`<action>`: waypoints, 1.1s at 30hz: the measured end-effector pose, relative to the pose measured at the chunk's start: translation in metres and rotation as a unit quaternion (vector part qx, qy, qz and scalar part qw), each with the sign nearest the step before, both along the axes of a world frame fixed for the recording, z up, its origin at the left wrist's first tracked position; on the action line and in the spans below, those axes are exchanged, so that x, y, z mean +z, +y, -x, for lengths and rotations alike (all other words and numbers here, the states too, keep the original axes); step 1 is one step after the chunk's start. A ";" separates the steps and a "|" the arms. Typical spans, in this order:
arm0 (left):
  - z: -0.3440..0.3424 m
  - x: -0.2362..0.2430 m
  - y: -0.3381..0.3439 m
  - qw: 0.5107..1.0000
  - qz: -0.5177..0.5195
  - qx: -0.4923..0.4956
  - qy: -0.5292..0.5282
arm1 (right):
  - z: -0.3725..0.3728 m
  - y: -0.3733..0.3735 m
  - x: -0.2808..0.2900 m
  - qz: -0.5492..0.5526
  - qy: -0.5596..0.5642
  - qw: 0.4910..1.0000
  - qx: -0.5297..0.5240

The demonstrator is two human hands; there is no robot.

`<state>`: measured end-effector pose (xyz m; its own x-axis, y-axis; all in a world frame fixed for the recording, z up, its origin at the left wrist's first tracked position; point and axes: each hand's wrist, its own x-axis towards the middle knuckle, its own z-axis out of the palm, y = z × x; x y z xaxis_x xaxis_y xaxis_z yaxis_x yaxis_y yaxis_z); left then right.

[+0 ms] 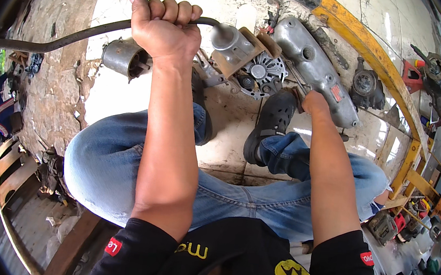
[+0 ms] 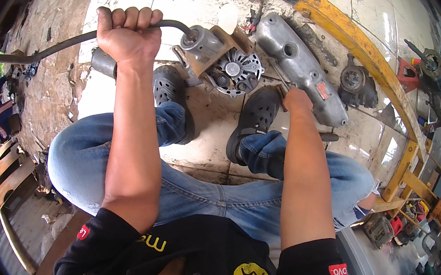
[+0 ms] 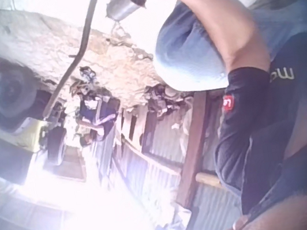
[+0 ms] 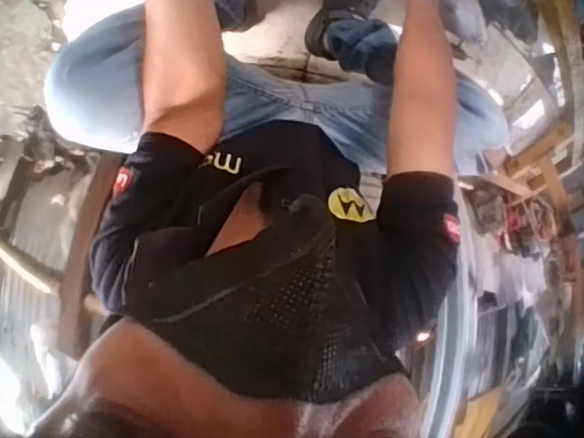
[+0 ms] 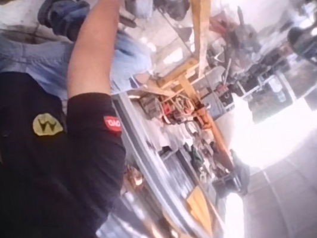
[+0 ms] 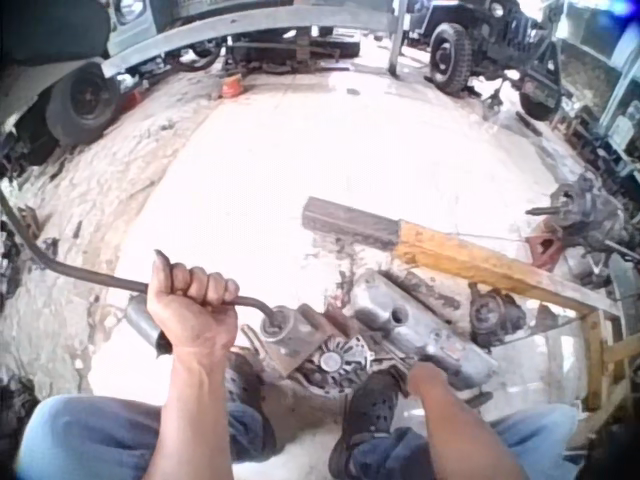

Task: The person sits on the floor and uses a long metal rod and a wrench to work on a mechanical part, likely a starter motor. They repeatedly insert the rod into the part and turn it while holding the part steady with their other hand.

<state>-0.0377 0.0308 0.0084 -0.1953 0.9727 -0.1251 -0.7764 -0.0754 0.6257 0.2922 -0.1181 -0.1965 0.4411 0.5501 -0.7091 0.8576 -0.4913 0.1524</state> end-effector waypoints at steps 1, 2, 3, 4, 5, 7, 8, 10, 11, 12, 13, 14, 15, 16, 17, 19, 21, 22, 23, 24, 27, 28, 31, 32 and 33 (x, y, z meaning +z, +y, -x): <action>-0.001 0.001 0.001 1.000 0.006 0.003 0.001 | 0.002 0.002 -0.002 -0.030 -0.004 0.999 -0.015; 0.001 -0.002 0.000 1.000 0.010 0.007 0.004 | 0.018 0.010 0.013 -0.057 -0.006 0.998 -0.026; 0.003 -0.003 0.001 1.000 0.013 0.009 0.004 | 0.031 0.020 0.026 -0.086 -0.010 0.996 -0.038; 0.002 -0.003 0.002 1.000 0.016 0.007 0.003 | 0.037 0.026 0.031 -0.080 -0.017 0.996 -0.035; 0.000 -0.003 0.002 1.000 0.014 0.003 0.004 | 0.034 0.026 0.019 -0.086 -0.016 0.995 -0.038; -0.003 -0.004 0.005 1.000 0.010 -0.008 0.004 | 0.024 0.024 -0.009 -0.099 -0.015 0.994 -0.047; -0.001 -0.004 0.005 1.000 0.018 -0.006 -0.010 | 0.030 0.027 -0.009 -0.100 -0.018 0.994 -0.039; 0.001 -0.004 0.006 1.000 0.017 -0.001 -0.009 | 0.041 0.028 -0.006 -0.101 -0.026 0.994 -0.024; 0.000 -0.003 0.005 1.000 0.017 0.000 -0.012 | 0.041 0.028 -0.005 -0.095 -0.024 0.995 -0.013; -0.003 0.000 0.004 1.000 0.023 -0.002 0.013 | 0.039 0.028 -0.004 -0.088 -0.024 0.996 -0.004; -0.004 0.000 0.004 1.000 0.023 -0.003 0.015 | 0.039 0.027 -0.003 -0.081 -0.023 0.996 0.005; -0.003 0.000 0.004 1.000 0.023 -0.001 0.016 | 0.041 0.028 0.006 -0.083 -0.019 0.996 0.014; -0.002 0.000 0.004 1.000 0.023 0.003 0.018 | 0.046 0.033 0.021 -0.086 -0.015 0.996 0.025; -0.001 -0.003 0.004 1.000 0.018 0.002 0.019 | 0.049 0.038 0.035 -0.089 -0.010 0.995 0.036; -0.002 -0.002 0.004 1.000 0.013 0.000 0.009 | 0.045 0.044 0.045 -0.104 -0.011 0.994 0.043; -0.006 -0.005 0.006 1.000 -0.003 0.003 -0.002 | 0.035 0.054 0.064 -0.134 -0.013 0.989 0.054; -0.008 -0.001 0.003 1.000 0.003 0.005 0.010 | 0.036 0.060 0.094 -0.267 0.074 0.960 0.026; -0.007 -0.003 0.004 1.000 0.000 0.003 0.012 | 0.037 0.062 0.110 -0.330 0.119 0.936 0.012; -0.007 -0.005 0.004 1.000 -0.004 0.000 0.013 | 0.041 0.062 0.125 -0.339 0.224 0.911 -0.068; -0.009 -0.004 0.003 1.000 0.004 0.004 0.008 | 0.048 0.062 0.139 -0.342 0.328 0.869 -0.147; -0.008 -0.004 0.003 1.000 -0.011 0.003 0.012 | 0.089 0.048 0.176 -0.338 0.505 0.740 -0.286; -0.007 -0.004 0.003 1.000 -0.008 0.001 0.006 | 0.102 0.043 0.183 -0.335 0.544 0.701 -0.316; -0.014 -0.015 0.005 0.992 -0.031 -0.008 -0.119 | 0.120 0.029 0.179 -0.345 0.578 0.663 -0.328; -0.013 -0.004 -0.001 0.999 -0.032 -0.012 0.004 | 0.122 0.026 0.176 -0.353 0.581 0.665 -0.311; -0.013 -0.003 -0.001 0.999 -0.029 -0.014 0.000 | 0.124 0.024 0.174 -0.366 0.570 0.676 -0.290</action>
